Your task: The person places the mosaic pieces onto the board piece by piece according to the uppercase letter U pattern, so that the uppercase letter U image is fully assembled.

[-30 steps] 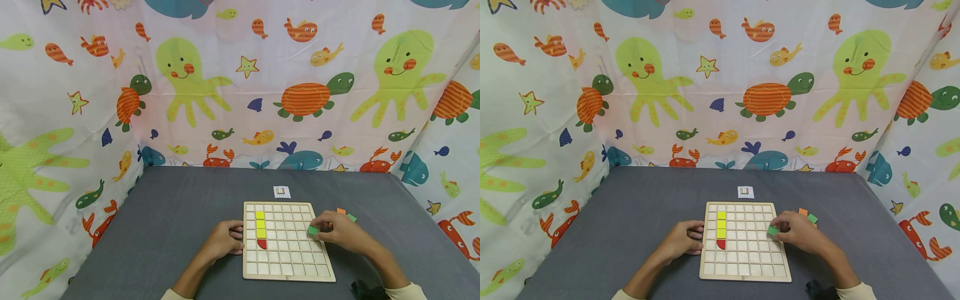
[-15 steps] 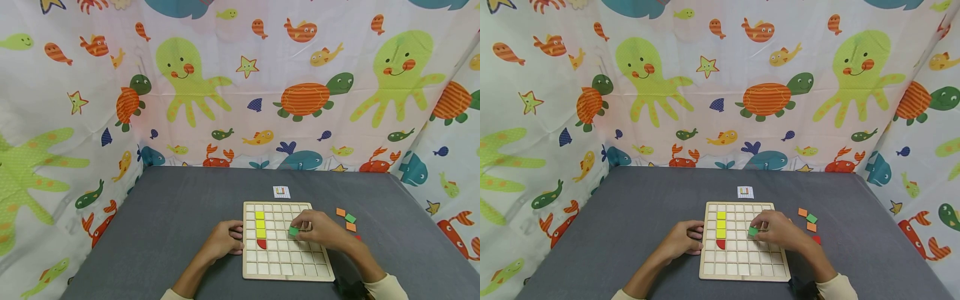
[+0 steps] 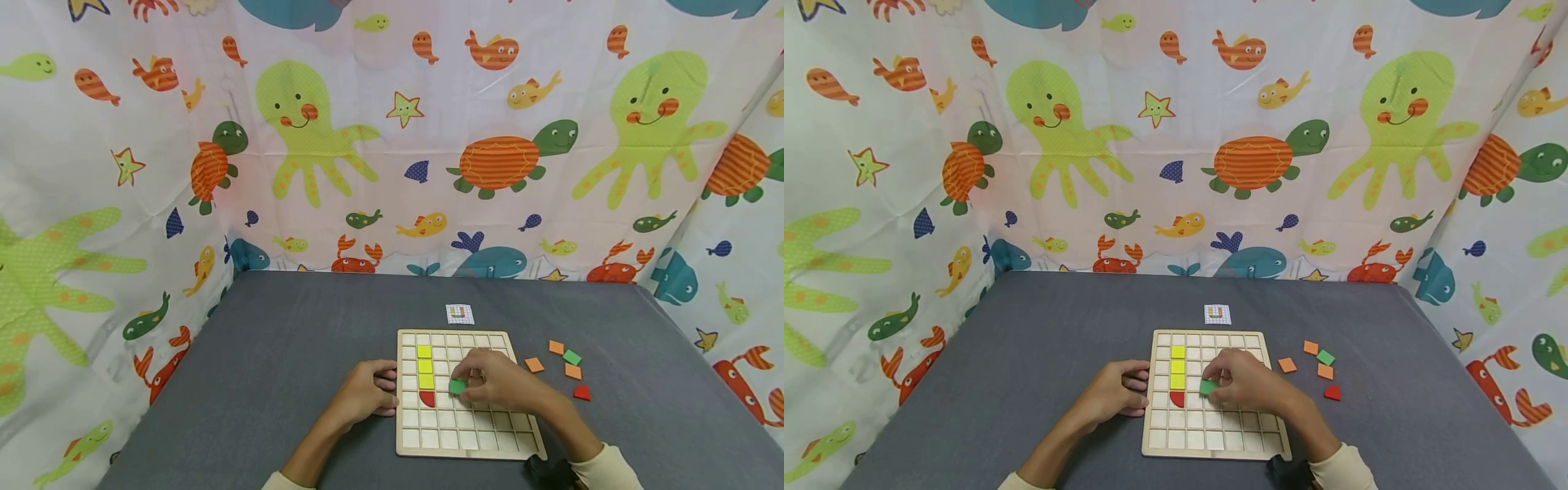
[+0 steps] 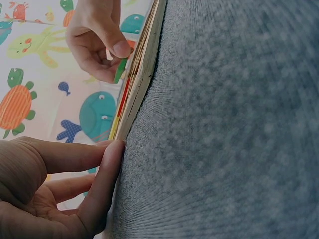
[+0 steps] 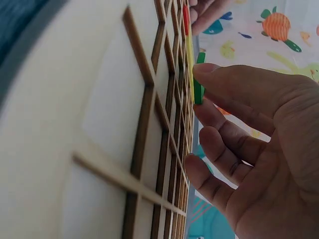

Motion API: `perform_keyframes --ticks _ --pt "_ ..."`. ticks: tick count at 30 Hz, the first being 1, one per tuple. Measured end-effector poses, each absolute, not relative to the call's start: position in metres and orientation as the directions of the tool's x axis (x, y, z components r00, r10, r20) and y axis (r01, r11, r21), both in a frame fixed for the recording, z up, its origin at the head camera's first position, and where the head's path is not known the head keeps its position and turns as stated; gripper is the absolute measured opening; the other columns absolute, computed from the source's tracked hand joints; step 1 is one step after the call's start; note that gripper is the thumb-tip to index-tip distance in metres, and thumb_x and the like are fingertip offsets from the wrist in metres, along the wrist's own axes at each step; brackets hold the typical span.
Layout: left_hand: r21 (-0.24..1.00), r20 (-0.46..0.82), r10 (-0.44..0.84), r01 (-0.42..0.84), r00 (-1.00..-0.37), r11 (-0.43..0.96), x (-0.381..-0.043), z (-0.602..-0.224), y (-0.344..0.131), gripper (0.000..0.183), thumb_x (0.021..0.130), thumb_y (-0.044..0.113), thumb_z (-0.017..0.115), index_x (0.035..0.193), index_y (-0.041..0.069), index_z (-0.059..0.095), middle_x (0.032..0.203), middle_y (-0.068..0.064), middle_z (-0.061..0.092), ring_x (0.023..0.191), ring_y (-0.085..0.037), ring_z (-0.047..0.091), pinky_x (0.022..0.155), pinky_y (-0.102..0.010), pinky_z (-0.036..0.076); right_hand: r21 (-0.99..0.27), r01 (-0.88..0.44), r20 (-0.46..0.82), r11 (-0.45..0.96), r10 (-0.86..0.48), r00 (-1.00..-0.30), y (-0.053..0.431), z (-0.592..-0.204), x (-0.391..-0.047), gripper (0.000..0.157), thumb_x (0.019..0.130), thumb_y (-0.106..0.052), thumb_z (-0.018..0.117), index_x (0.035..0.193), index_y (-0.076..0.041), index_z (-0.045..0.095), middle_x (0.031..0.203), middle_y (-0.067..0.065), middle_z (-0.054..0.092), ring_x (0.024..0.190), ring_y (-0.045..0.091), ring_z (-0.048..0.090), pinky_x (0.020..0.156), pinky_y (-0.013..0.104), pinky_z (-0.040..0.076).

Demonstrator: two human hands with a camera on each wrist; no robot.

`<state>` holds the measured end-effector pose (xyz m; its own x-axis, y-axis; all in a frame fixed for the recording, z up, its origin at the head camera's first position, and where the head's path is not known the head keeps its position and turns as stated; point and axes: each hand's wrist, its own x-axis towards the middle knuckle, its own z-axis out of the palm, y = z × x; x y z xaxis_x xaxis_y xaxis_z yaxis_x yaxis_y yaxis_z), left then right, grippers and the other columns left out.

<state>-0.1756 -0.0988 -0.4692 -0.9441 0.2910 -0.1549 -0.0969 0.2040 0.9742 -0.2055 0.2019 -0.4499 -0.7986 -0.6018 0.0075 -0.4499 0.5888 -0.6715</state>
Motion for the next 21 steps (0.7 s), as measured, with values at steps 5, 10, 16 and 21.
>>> perform_keyframes --ticks 5,10,16,21 --pt "0.974 -0.158 0.292 -0.1 -0.943 0.203 -0.176 -0.469 -0.099 0.068 0.079 -0.019 0.075 0.144 -0.01 0.057 0.121 -0.02 0.063 0.1 -0.025 0.065 0.07 -0.037 0.069 -0.702 -0.42 -0.034 0.575 -0.617 -0.787 0.195 -0.448 -0.204 0.024 0.09 -0.018 0.083 0.113 -0.015 0.079 0.106 -0.003 0.069 0.091 0.016 0.063 0.076 0.027 0.057" --pt "0.975 -0.159 0.293 -0.102 -0.943 0.199 -0.176 -0.469 -0.099 0.069 0.079 -0.019 0.075 0.144 -0.011 0.057 0.121 -0.019 0.063 0.1 -0.025 0.066 0.07 -0.037 0.069 -0.699 -0.427 -0.045 0.574 -0.631 -0.775 0.189 -0.448 -0.203 0.021 0.089 -0.017 0.084 0.11 -0.017 0.08 0.107 -0.005 0.07 0.09 0.013 0.063 0.075 0.027 0.057" --pt "0.974 -0.164 0.291 -0.109 -0.942 0.198 -0.176 -0.469 -0.099 0.068 0.079 -0.019 0.075 0.144 -0.01 0.057 0.122 -0.02 0.063 0.101 -0.024 0.066 0.07 -0.037 0.069 -0.679 -0.458 -0.039 0.574 -0.651 -0.758 0.184 -0.447 -0.202 0.019 0.089 -0.017 0.086 0.108 -0.017 0.081 0.103 -0.007 0.07 0.088 0.01 0.061 0.074 0.026 0.056" --pt "0.974 -0.165 0.287 -0.11 -0.943 0.198 -0.176 -0.469 -0.099 0.068 0.079 -0.019 0.076 0.144 -0.009 0.058 0.121 -0.019 0.063 0.101 -0.024 0.066 0.07 -0.037 0.069 -0.651 -0.492 -0.027 0.578 -0.665 -0.746 0.18 -0.447 -0.202 0.02 0.088 -0.017 0.087 0.107 -0.017 0.082 0.101 -0.007 0.069 0.087 0.01 0.06 0.074 0.026 0.055"
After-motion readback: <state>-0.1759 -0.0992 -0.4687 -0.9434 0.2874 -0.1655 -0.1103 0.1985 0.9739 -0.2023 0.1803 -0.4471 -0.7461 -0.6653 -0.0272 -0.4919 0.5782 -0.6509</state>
